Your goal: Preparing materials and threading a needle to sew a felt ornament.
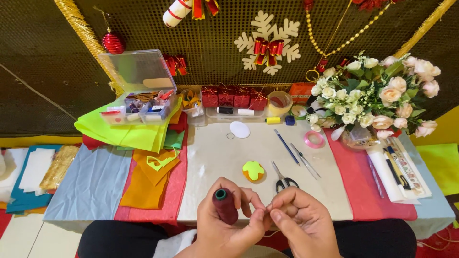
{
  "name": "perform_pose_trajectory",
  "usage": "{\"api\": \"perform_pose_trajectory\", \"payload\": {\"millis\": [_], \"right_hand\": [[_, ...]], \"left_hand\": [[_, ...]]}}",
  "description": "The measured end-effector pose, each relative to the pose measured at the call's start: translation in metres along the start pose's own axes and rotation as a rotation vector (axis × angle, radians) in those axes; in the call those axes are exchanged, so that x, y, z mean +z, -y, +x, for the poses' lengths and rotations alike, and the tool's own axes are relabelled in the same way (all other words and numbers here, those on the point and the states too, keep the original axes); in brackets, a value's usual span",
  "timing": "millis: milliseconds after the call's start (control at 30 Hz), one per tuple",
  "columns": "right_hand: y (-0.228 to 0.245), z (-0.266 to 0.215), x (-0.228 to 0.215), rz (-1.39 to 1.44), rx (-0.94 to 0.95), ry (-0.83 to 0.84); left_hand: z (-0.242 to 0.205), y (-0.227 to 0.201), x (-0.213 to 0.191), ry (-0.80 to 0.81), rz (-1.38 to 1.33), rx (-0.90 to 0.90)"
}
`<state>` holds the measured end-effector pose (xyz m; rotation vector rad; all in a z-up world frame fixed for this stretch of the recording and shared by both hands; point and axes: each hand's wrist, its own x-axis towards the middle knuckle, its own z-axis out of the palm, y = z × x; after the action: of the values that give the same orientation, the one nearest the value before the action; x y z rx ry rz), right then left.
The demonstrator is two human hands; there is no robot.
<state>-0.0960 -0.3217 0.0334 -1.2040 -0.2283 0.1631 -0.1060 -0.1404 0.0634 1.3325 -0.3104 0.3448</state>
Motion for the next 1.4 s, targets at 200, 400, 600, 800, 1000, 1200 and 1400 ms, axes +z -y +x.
{"api": "perform_pose_trajectory", "payload": {"millis": [200, 400, 600, 800, 1000, 1200, 1400], "right_hand": [[0.01, 0.005, 0.008, 0.165, 0.026, -0.037], [0.011, 0.009, 0.015, 0.335, -0.058, -0.025], [0.014, 0.009, 0.019, 0.431, -0.189, -0.049], [0.017, 0.005, 0.018, 0.363, -0.329, -0.031], [0.021, 0.005, 0.016, 0.355, -0.38, -0.006], [0.035, 0.008, -0.003, 0.357, -0.516, -0.009], [0.043, 0.01, -0.032, 0.262, -0.543, -0.034]], "left_hand": [[-0.004, 0.007, -0.003, -0.04, -0.001, -0.058], [-0.01, 0.013, -0.009, -0.042, -0.082, -0.114], [-0.012, 0.012, -0.01, 0.02, -0.01, -0.154], [-0.017, 0.01, -0.013, 0.018, -0.12, -0.151], [-0.016, 0.008, -0.018, -0.039, -0.106, -0.124], [0.001, -0.003, -0.028, 0.011, 0.296, -0.237], [0.016, 0.002, -0.051, -0.031, 0.435, -0.265]]}}
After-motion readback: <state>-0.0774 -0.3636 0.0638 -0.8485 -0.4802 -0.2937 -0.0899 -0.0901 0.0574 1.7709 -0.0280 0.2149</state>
